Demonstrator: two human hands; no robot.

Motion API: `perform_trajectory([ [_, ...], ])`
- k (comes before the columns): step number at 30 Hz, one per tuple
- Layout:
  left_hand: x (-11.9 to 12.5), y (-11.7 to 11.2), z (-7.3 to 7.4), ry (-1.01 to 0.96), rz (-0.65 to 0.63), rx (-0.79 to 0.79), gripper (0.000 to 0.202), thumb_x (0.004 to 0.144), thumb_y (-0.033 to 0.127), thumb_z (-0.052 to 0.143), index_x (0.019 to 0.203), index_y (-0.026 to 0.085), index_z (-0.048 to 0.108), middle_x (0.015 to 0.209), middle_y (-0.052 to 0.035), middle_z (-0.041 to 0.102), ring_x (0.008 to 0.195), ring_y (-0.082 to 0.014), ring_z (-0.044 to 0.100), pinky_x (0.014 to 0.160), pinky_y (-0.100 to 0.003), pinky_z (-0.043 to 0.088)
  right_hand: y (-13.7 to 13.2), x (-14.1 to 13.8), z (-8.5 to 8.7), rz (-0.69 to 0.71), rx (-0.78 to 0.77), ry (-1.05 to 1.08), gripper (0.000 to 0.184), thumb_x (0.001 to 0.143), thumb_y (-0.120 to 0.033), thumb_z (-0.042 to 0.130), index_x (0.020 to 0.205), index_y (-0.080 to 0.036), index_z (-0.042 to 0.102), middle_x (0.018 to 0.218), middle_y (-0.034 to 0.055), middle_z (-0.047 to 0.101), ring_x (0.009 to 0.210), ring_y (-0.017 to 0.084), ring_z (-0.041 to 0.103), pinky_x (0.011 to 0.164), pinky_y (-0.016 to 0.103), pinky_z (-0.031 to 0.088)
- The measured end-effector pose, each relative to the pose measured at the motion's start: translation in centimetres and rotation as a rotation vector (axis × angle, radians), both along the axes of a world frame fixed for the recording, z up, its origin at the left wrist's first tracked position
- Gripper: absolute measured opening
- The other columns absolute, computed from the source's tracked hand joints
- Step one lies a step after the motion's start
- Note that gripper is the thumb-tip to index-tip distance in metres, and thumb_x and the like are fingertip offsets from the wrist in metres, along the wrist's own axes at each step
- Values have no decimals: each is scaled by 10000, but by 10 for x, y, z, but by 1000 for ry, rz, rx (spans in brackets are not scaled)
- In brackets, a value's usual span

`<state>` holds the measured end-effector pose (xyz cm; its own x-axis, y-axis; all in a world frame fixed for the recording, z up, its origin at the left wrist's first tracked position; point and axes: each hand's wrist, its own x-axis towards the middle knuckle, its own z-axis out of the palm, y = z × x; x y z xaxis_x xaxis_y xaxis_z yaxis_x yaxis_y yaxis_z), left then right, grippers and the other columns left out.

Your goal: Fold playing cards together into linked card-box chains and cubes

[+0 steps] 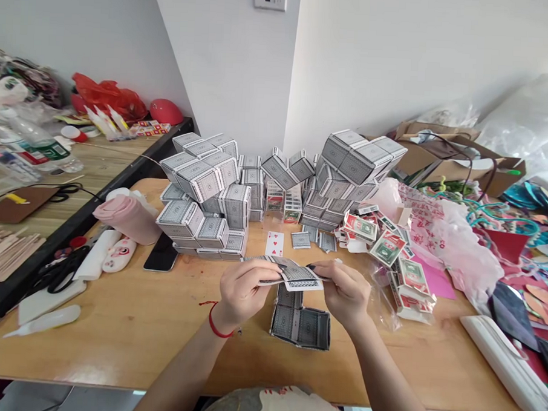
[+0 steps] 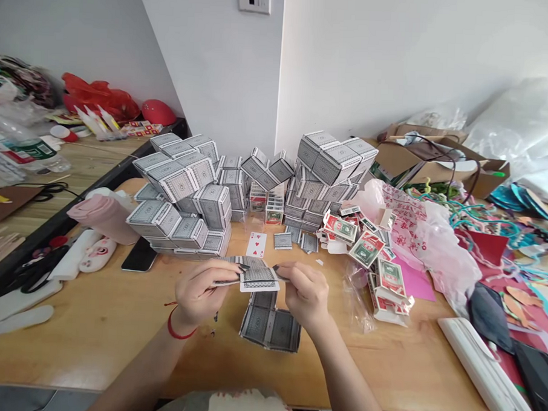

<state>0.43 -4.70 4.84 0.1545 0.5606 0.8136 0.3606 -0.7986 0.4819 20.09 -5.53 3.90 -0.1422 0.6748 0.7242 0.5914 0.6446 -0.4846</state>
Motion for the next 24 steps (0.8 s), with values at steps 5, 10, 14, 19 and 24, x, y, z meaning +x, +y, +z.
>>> perform_trajectory([
  [5, -4, 10, 6, 68, -66, -39, 158, 753, 37, 571, 752, 186, 623, 770, -31, 699, 723, -113, 659, 635, -206, 531, -9, -4, -4, 73, -67, -38, 315, 753, -20, 407, 735, -235, 637, 696, 23, 708, 619, 150, 671, 520, 239, 507],
  [10, 0, 14, 8, 66, -142, -111, 113, 793, 101, 555, 744, 183, 614, 778, -41, 697, 753, -123, 662, 668, -227, 540, -14, 8, -8, -54, -89, -20, 309, 785, -32, 433, 884, -243, 637, 796, 34, 721, 700, 164, 687, 596, 250, 532],
  [14, 2, 13, 6, 6, -160, -145, 98, 769, 79, 583, 741, 171, 602, 770, -47, 677, 770, -130, 656, 694, -239, 537, -12, 12, -6, -31, -61, -85, 328, 791, -12, 417, 956, -236, 592, 835, 39, 718, 712, 157, 684, 601, 243, 520],
  [19, -5, 11, 3, -41, -203, -218, 113, 736, 58, 618, 740, 168, 595, 800, -52, 676, 754, -132, 649, 691, -249, 527, -9, 7, -6, 22, -23, -155, 313, 776, -14, 449, 995, -220, 539, 811, 40, 707, 738, 173, 677, 632, 265, 513],
  [24, -8, 8, 1, -86, -163, -338, 79, 753, 127, 617, 693, 170, 589, 761, -52, 676, 717, -138, 642, 670, -258, 521, -10, 0, -5, -18, -100, -114, 254, 788, -31, 409, 888, -223, 542, 766, 40, 683, 679, 163, 653, 604, 274, 496],
])
